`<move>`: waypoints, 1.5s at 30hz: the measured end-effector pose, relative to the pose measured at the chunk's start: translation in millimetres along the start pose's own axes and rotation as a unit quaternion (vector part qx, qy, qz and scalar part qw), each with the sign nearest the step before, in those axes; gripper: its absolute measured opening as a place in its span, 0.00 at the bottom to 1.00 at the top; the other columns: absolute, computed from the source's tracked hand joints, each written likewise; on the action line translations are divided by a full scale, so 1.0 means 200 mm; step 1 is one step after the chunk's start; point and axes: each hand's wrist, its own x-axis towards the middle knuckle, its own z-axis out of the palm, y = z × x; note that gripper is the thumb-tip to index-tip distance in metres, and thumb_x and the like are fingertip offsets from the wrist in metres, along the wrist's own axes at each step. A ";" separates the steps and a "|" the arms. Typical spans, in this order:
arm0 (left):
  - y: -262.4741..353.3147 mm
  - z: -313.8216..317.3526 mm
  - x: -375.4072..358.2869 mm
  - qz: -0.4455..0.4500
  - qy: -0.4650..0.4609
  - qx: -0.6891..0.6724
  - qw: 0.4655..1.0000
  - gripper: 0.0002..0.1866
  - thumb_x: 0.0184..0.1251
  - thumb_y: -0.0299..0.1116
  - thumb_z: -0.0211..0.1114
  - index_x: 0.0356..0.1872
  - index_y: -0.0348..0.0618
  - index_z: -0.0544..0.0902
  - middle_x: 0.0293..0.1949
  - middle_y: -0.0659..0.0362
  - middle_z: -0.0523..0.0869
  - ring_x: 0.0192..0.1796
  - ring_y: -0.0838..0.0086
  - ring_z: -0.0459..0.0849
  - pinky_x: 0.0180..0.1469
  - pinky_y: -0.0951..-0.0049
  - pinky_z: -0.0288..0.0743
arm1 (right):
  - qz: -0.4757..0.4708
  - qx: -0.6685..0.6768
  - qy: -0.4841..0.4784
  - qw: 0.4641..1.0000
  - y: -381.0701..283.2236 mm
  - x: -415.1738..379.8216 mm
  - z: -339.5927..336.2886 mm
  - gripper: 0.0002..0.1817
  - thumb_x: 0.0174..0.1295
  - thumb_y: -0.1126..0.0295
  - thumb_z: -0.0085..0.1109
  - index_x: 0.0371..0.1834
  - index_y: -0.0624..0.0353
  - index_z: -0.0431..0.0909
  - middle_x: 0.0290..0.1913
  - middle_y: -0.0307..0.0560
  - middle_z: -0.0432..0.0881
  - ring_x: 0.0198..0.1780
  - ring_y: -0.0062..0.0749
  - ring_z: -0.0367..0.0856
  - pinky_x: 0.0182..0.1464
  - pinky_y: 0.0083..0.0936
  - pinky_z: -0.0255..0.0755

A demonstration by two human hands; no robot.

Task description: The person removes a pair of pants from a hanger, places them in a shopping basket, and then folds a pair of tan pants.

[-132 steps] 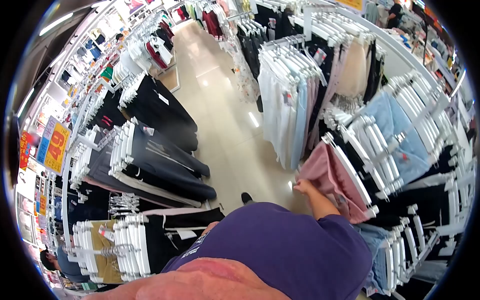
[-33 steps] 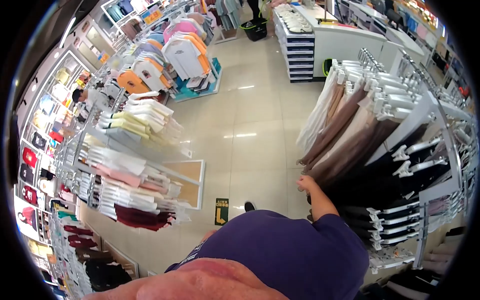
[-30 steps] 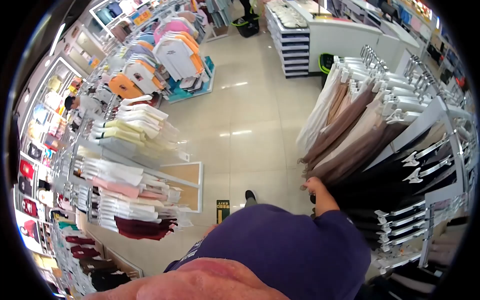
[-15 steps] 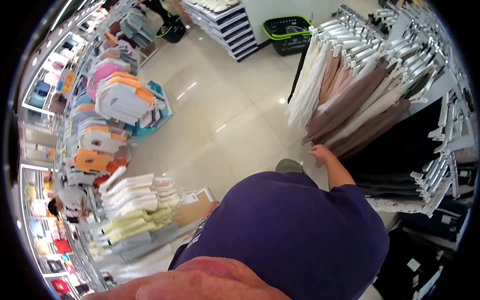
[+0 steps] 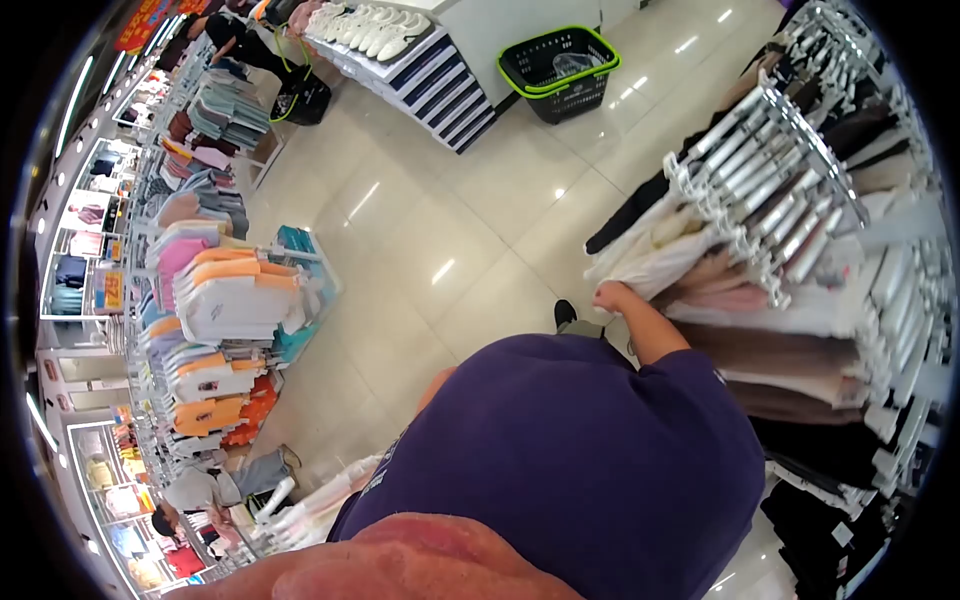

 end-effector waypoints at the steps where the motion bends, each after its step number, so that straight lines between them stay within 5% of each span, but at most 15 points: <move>1: 0.04 -0.06 0.10 -0.017 -0.009 0.016 1.000 0.28 0.70 0.49 0.65 0.60 0.33 0.83 0.53 0.41 0.89 0.56 0.58 0.88 0.59 0.62 0.80 | -0.003 -0.022 -0.009 1.000 -0.05 0.13 -0.09 0.24 0.59 0.47 0.63 0.43 0.58 0.89 0.43 0.55 0.90 0.45 0.50 0.88 0.51 0.40 0.80; 5: -0.08 -0.22 0.56 -0.060 -0.072 0.057 0.994 0.29 0.71 0.48 0.64 0.61 0.33 0.82 0.53 0.42 0.89 0.53 0.56 0.89 0.57 0.60 0.80 | -0.028 -0.009 0.033 0.999 -0.23 0.55 -0.45 0.25 0.61 0.48 0.61 0.47 0.58 0.89 0.44 0.55 0.90 0.47 0.51 0.88 0.53 0.39 0.80; 9: 0.15 -0.45 0.76 -0.004 -0.012 0.013 1.000 0.25 0.70 0.51 0.63 0.49 0.36 0.88 0.44 0.43 0.91 0.44 0.53 0.90 0.52 0.57 0.81 | -0.007 0.114 0.103 0.988 -0.34 0.79 -0.74 0.23 0.59 0.50 0.62 0.46 0.56 0.89 0.44 0.54 0.90 0.47 0.53 0.87 0.52 0.43 0.80; 16: 0.21 -0.90 1.44 0.003 -0.030 0.065 0.997 0.24 0.69 0.54 0.62 0.35 0.41 0.89 0.36 0.44 0.90 0.39 0.52 0.89 0.48 0.55 0.80 | 0.132 0.112 0.092 0.981 0.05 1.05 -0.88 0.23 0.61 0.48 0.63 0.41 0.57 0.89 0.44 0.55 0.89 0.47 0.53 0.86 0.50 0.46 0.79; 17: 0.23 -0.97 1.58 0.012 -0.038 0.081 0.996 0.24 0.69 0.54 0.61 0.34 0.41 0.90 0.35 0.44 0.90 0.39 0.52 0.89 0.48 0.55 0.80 | 0.116 0.043 0.113 0.986 0.17 1.08 -0.84 0.21 0.58 0.48 0.65 0.40 0.55 0.89 0.38 0.53 0.90 0.37 0.46 0.88 0.42 0.40 0.81; 18: 0.28 -1.05 1.72 0.023 -0.048 0.102 0.993 0.24 0.69 0.55 0.61 0.32 0.42 0.90 0.34 0.44 0.89 0.38 0.52 0.89 0.47 0.54 0.80 | 0.165 0.066 0.081 0.981 0.17 1.03 -0.91 0.20 0.60 0.50 0.63 0.41 0.56 0.89 0.35 0.51 0.89 0.30 0.42 0.88 0.35 0.37 0.82; 22: 0.29 -1.24 2.58 0.066 -0.098 0.253 0.960 0.26 0.69 0.56 0.60 0.24 0.44 0.90 0.29 0.45 0.89 0.35 0.51 0.88 0.45 0.53 0.80 | 0.341 0.224 0.027 0.913 0.20 0.97 -1.18 0.18 0.63 0.56 0.62 0.46 0.58 0.88 0.31 0.48 0.88 0.26 0.34 0.87 0.28 0.33 0.81; 24: 0.20 -1.29 3.21 0.094 -0.167 0.368 0.910 0.25 0.70 0.55 0.59 0.28 0.43 0.90 0.36 0.44 0.89 0.43 0.48 0.87 0.51 0.51 0.79 | 0.356 0.249 0.092 0.896 0.21 1.01 -1.28 0.19 0.63 0.55 0.63 0.48 0.59 0.88 0.31 0.48 0.88 0.27 0.34 0.87 0.28 0.32 0.81; 25: 0.18 -1.31 3.46 0.158 -0.124 0.392 0.898 0.25 0.71 0.55 0.58 0.33 0.41 0.89 0.41 0.43 0.89 0.46 0.46 0.86 0.54 0.48 0.78 | 0.362 0.264 0.125 0.885 0.20 1.05 -1.32 0.20 0.63 0.55 0.64 0.49 0.59 0.88 0.31 0.47 0.88 0.27 0.33 0.87 0.29 0.32 0.81; 29: 0.89 -1.43 3.88 0.212 -0.045 0.287 0.933 0.22 0.68 0.52 0.64 0.36 0.39 0.88 0.38 0.44 0.89 0.45 0.47 0.87 0.48 0.50 0.80 | 0.370 0.362 0.181 0.836 0.17 1.27 -1.51 0.22 0.62 0.55 0.66 0.50 0.61 0.87 0.35 0.46 0.88 0.29 0.30 0.86 0.29 0.29 0.78; 34: 1.55 -1.25 4.17 0.223 -0.092 0.224 0.944 0.17 0.67 0.47 0.68 0.42 0.41 0.89 0.43 0.46 0.90 0.47 0.50 0.88 0.52 0.55 0.81 | 0.326 0.419 0.158 0.833 0.32 1.62 -1.73 0.24 0.65 0.53 0.66 0.56 0.60 0.84 0.42 0.45 0.87 0.36 0.28 0.86 0.33 0.26 0.77; 42: 2.11 -0.81 4.46 0.200 -0.174 0.215 0.940 0.21 0.64 0.42 0.74 0.54 0.44 0.86 0.61 0.40 0.80 0.59 0.48 0.82 0.62 0.57 0.77 | 0.301 0.395 0.135 0.857 0.81 2.17 -2.30 0.26 0.63 0.51 0.68 0.54 0.61 0.85 0.37 0.50 0.90 0.32 0.34 0.89 0.42 0.31 0.82; 45: 2.37 -0.68 4.67 0.232 -0.186 0.204 0.933 0.21 0.63 0.43 0.74 0.54 0.45 0.86 0.61 0.38 0.80 0.61 0.48 0.81 0.64 0.57 0.76 | 0.284 0.466 0.193 0.815 0.90 2.26 -2.54 0.26 0.65 0.52 0.67 0.56 0.62 0.84 0.38 0.49 0.89 0.34 0.32 0.88 0.43 0.30 0.80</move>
